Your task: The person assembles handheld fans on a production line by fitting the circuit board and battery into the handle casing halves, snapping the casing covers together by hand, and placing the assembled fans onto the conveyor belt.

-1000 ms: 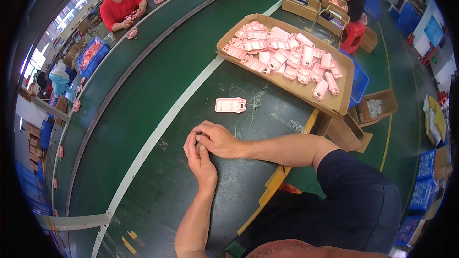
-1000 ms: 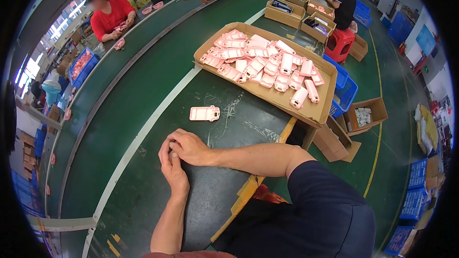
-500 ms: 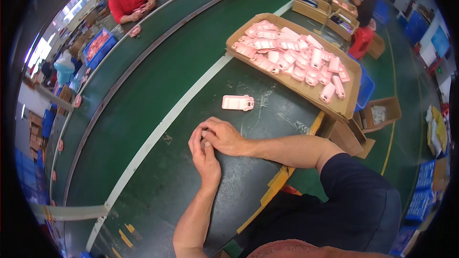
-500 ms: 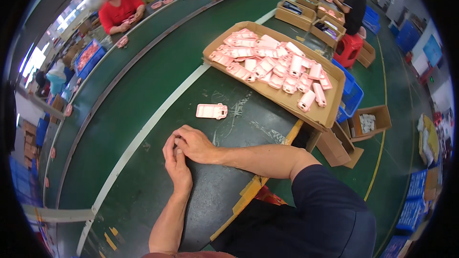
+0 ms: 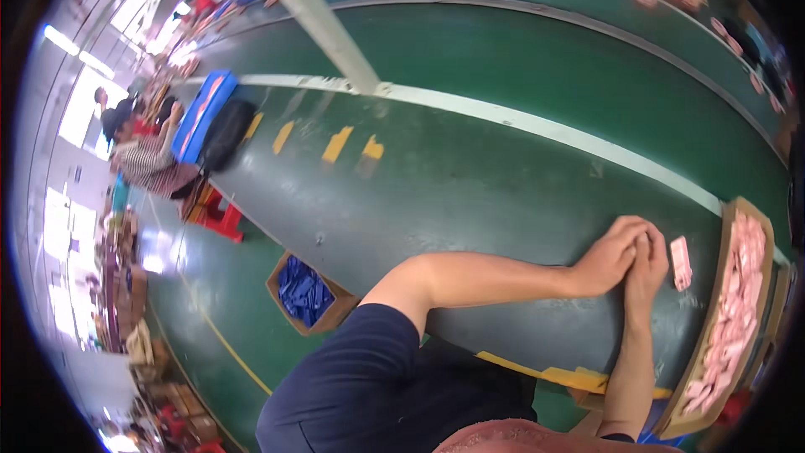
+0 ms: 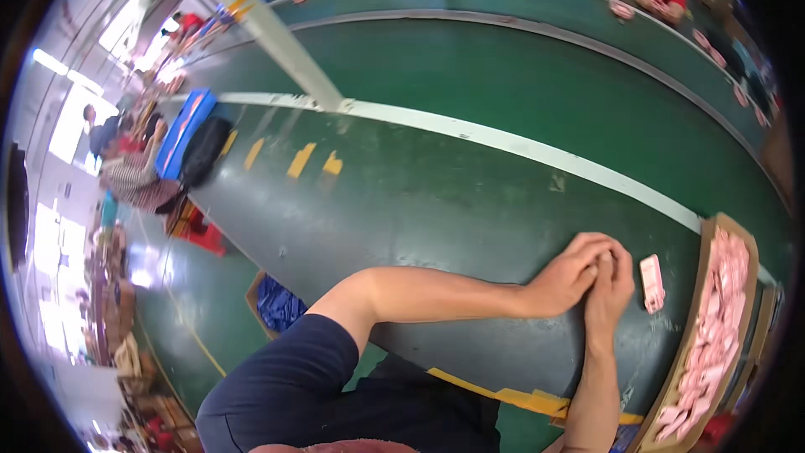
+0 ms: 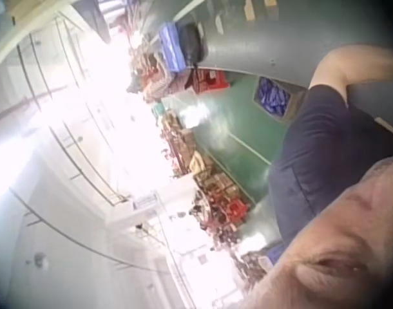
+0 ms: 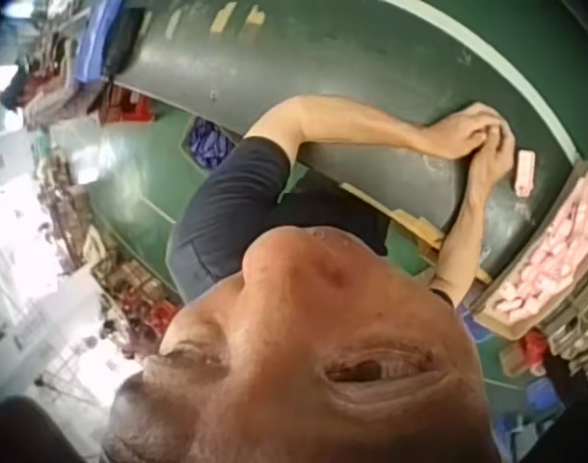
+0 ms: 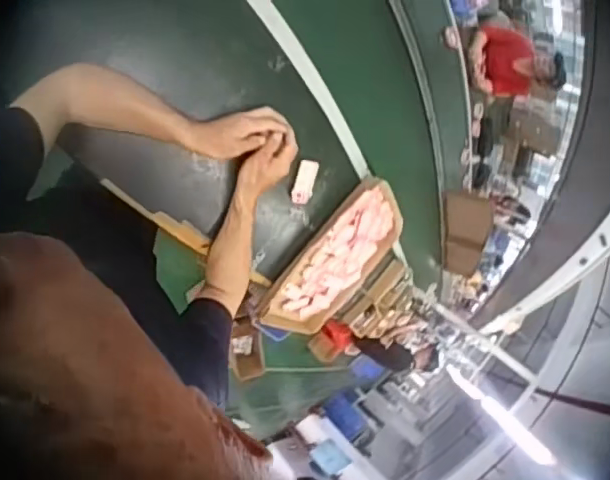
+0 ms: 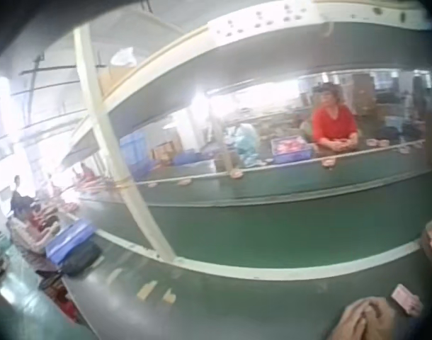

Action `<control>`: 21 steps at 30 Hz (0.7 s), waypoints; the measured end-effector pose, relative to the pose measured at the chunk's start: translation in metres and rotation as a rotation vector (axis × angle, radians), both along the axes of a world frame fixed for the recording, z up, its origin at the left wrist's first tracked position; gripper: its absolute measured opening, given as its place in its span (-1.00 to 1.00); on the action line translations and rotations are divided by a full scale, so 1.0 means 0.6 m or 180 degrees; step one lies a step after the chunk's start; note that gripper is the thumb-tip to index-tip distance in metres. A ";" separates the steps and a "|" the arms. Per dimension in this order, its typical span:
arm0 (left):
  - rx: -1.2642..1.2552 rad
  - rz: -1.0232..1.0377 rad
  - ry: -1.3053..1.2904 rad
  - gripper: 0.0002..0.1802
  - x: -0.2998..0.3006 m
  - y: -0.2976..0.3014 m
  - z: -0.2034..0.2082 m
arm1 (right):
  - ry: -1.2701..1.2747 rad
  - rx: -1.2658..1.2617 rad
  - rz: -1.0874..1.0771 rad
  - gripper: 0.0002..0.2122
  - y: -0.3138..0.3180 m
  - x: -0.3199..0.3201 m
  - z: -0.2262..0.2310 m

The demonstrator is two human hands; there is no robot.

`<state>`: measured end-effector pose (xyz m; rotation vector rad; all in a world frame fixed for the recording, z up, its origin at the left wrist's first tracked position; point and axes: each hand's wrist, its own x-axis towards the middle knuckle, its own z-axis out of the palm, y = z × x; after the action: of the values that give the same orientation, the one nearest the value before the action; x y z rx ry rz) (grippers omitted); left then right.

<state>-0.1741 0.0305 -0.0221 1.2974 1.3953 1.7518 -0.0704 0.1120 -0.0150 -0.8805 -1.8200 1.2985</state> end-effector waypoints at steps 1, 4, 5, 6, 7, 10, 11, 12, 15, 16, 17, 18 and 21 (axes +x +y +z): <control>0.0010 0.0035 -0.0014 -0.53 0.000 -0.004 0.000 | 0.0103 -0.0046 0.0036 -0.76 0.001 -0.002 -0.006; 0.0022 0.0080 -0.0037 -0.53 0.003 -0.002 0.000 | 0.0042 -0.0061 0.0070 -0.74 0.004 0.002 -0.006; 0.0040 0.0087 -0.0045 -0.53 0.004 -0.001 0.000 | -0.0145 0.0008 0.0027 -0.72 0.006 0.004 -0.003; 0.0057 0.0091 -0.0051 -0.53 0.005 0.000 -0.002 | -0.0128 -0.0007 0.0033 -0.72 0.007 0.003 -0.002; 0.0095 0.0176 0.0022 -0.54 0.007 0.003 -0.008 | -0.0110 -0.0024 0.0035 -0.72 0.007 0.002 -0.003; 0.0108 0.0180 0.0007 -0.56 0.008 0.006 -0.005 | -0.0097 -0.0068 -0.0009 -0.71 0.008 0.001 -0.003; 0.0128 0.0200 0.0021 -0.58 0.009 0.006 -0.005 | -0.0072 -0.0123 -0.0065 -0.71 0.008 0.001 -0.002; 0.0130 0.0215 0.0019 -0.58 0.008 0.006 -0.005 | -0.0066 -0.0084 -0.0051 -0.71 0.009 0.001 -0.003; 0.0124 0.0207 0.0001 -0.59 0.006 0.007 -0.005 | -0.0061 -0.0143 -0.0038 -0.72 0.009 -0.001 -0.004; 0.0117 0.0217 0.0041 -0.59 0.005 0.007 -0.006 | -0.0059 -0.0139 -0.0034 -0.72 0.010 -0.002 -0.006; 0.0111 0.0230 0.0078 -0.59 0.006 0.007 -0.007 | -0.0042 -0.0136 -0.0025 -0.72 0.011 -0.001 -0.008; 0.0115 0.0234 0.0080 -0.59 0.006 0.006 -0.007 | -0.0024 -0.0133 -0.0017 -0.71 0.011 0.000 -0.010; 0.0103 0.0209 0.0047 -0.59 0.004 0.004 -0.004 | 0.0001 -0.0085 0.0029 -0.71 0.010 -0.002 -0.009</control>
<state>-0.1719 0.0331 -0.0246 1.2973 1.4384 1.8186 -0.0719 0.1181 -0.0204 -0.8874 -1.8122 1.3314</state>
